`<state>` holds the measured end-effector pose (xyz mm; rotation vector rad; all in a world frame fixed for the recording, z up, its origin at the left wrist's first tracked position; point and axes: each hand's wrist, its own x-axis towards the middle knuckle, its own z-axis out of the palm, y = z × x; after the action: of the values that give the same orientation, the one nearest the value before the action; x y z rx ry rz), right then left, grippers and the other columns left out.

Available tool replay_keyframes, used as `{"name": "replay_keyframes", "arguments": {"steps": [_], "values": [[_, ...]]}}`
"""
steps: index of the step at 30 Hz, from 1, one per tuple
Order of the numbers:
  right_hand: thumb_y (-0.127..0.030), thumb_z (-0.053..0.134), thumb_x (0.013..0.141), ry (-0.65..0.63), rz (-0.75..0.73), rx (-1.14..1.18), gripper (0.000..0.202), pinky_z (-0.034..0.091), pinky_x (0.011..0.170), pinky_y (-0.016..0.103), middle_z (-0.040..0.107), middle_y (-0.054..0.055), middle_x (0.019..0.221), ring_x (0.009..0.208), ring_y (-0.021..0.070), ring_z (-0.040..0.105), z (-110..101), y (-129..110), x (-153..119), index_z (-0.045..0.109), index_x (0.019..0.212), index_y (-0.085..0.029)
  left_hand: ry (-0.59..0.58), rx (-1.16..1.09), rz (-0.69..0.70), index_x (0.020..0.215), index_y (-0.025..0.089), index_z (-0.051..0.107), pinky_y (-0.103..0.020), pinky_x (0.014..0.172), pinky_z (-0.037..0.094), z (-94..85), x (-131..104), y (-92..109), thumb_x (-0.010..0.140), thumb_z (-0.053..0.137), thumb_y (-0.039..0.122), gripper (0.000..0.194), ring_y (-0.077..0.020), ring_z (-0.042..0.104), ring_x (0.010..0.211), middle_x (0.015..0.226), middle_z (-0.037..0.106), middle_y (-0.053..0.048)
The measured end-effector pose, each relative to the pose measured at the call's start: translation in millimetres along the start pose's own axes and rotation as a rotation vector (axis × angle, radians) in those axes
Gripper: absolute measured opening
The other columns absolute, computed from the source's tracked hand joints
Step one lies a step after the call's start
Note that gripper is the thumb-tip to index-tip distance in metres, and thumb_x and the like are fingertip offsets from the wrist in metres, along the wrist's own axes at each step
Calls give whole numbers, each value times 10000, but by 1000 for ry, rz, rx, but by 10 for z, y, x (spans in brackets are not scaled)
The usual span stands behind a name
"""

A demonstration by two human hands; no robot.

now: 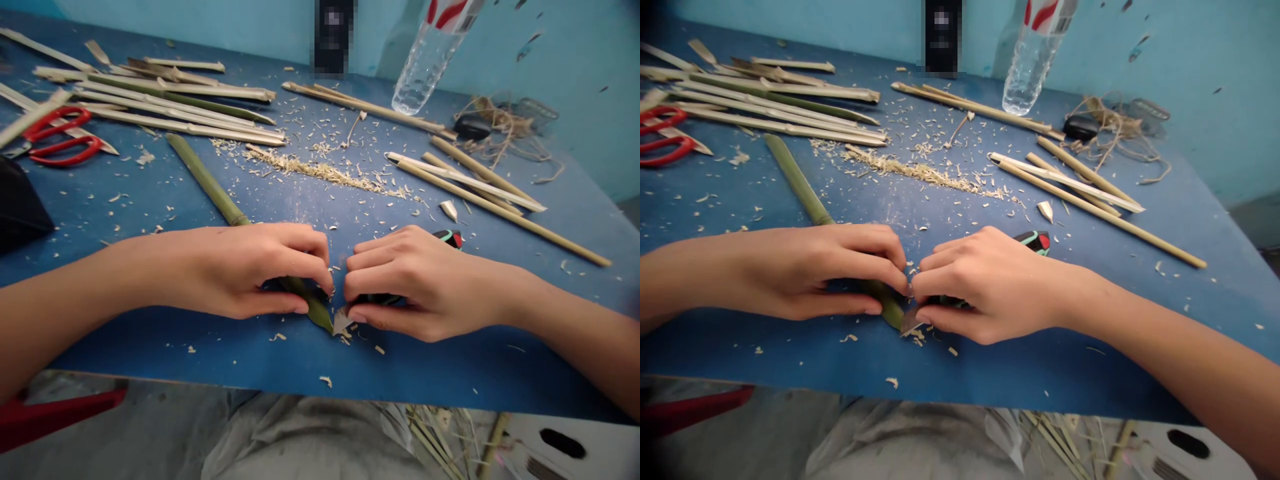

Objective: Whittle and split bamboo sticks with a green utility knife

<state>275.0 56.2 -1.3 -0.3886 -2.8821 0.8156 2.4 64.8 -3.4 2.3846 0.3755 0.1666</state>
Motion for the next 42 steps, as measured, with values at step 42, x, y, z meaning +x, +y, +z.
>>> {"name": "replay_keyframes", "arguments": {"steps": [42], "values": [[-245, 531, 1078, -84, 25, -33, 219, 261, 586, 331, 622, -39, 835, 722, 127, 521, 44, -163, 121, 590, 870, -215, -2, 1, 76, 955, 199, 705, -227, 714, 437, 20, 55, -56, 975, 708, 159, 45, -140, 604, 762, 845, 635, -1]]}}
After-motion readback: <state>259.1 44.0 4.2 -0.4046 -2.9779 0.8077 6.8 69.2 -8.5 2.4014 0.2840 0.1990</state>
